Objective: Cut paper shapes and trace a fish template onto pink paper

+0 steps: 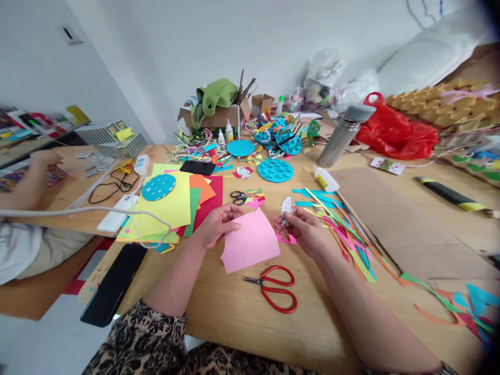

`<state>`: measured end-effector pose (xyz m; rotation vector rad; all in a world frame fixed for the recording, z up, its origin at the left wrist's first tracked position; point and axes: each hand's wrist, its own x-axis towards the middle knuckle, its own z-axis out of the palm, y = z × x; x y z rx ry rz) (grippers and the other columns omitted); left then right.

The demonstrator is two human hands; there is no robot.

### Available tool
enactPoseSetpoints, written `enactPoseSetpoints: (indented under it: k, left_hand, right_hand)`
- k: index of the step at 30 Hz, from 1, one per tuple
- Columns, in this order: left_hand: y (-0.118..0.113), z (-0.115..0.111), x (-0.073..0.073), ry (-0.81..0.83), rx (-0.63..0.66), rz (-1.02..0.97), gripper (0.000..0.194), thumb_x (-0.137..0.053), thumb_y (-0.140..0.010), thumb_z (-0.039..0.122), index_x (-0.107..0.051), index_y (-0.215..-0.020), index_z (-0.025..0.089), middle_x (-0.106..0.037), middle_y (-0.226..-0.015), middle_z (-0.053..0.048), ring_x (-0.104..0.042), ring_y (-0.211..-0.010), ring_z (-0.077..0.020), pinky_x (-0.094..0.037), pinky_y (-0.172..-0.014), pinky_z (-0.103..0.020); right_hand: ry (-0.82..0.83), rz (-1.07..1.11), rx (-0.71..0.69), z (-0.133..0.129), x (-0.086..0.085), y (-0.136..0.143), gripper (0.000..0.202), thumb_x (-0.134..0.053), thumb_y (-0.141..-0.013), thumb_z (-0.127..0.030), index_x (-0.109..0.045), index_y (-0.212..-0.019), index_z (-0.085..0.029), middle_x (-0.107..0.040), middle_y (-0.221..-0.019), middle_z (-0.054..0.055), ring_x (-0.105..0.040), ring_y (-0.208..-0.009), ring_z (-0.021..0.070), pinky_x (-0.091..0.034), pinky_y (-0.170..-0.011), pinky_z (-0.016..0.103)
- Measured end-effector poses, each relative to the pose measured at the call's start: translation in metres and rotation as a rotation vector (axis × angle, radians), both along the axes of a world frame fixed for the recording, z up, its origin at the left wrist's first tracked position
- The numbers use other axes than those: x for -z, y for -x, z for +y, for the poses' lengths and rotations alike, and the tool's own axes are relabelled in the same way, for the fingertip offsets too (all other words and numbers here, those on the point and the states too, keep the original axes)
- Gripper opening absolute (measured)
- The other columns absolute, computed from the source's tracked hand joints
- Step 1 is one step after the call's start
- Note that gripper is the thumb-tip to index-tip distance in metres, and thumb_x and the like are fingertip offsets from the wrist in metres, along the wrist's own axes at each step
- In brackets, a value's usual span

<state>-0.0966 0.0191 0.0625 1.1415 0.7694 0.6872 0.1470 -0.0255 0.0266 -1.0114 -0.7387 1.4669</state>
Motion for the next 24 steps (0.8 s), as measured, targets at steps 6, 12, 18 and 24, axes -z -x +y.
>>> enactPoseSetpoints:
  k: [6,12,18,24]
  left_hand:
    - [0.001,0.010,0.011,-0.081,0.150,0.142,0.051,-0.077,-0.063,0.027,-0.059,-0.110,0.016,-0.058,-0.078,0.001,-0.054,-0.066,-0.0104,-0.039,-0.060,-0.022]
    - [-0.010,0.023,0.041,-0.533,0.057,0.837,0.034,-0.065,-0.074,0.021,-0.064,-0.108,0.020,-0.064,-0.089,-0.001,-0.061,-0.081,-0.0168,-0.046,-0.069,-0.026]
    - [-0.013,0.015,0.040,-0.995,-0.015,1.028,0.037,-0.060,-0.079,0.011,-0.060,-0.115,0.019,-0.060,-0.120,-0.007,-0.054,-0.114,-0.0225,-0.043,-0.099,-0.037]
    - [-0.011,-0.005,0.035,-1.204,-0.283,0.904,0.025,-0.047,-0.084,0.004,-0.063,-0.098,0.017,-0.063,-0.099,-0.007,-0.058,-0.101,-0.0190,-0.049,-0.091,-0.034]
  right_hand:
    - [-0.019,-0.009,-0.053,0.000,-0.002,-0.002,0.033,-0.084,-0.064,-0.038,-0.062,-0.077,-0.018,-0.072,-0.072,0.003,-0.062,-0.051,0.0125,-0.048,-0.044,0.021]
    - [-0.014,-0.167,0.043,0.005,0.009,-0.009,0.036,-0.081,-0.065,-0.046,-0.061,-0.071,-0.017,-0.064,-0.058,-0.001,-0.050,-0.039,0.0079,-0.036,-0.036,0.019]
    - [-0.083,-0.558,-0.106,0.005,0.009,-0.003,0.038,-0.062,-0.078,-0.054,-0.062,-0.076,-0.017,-0.055,-0.051,-0.002,-0.046,-0.041,0.0096,-0.036,-0.041,0.022]
    - [-0.188,-0.974,-0.291,0.020,0.010,0.015,0.013,-0.061,-0.078,-0.026,-0.067,-0.073,-0.016,-0.059,-0.055,-0.002,-0.049,-0.047,0.0107,-0.036,-0.047,0.022]
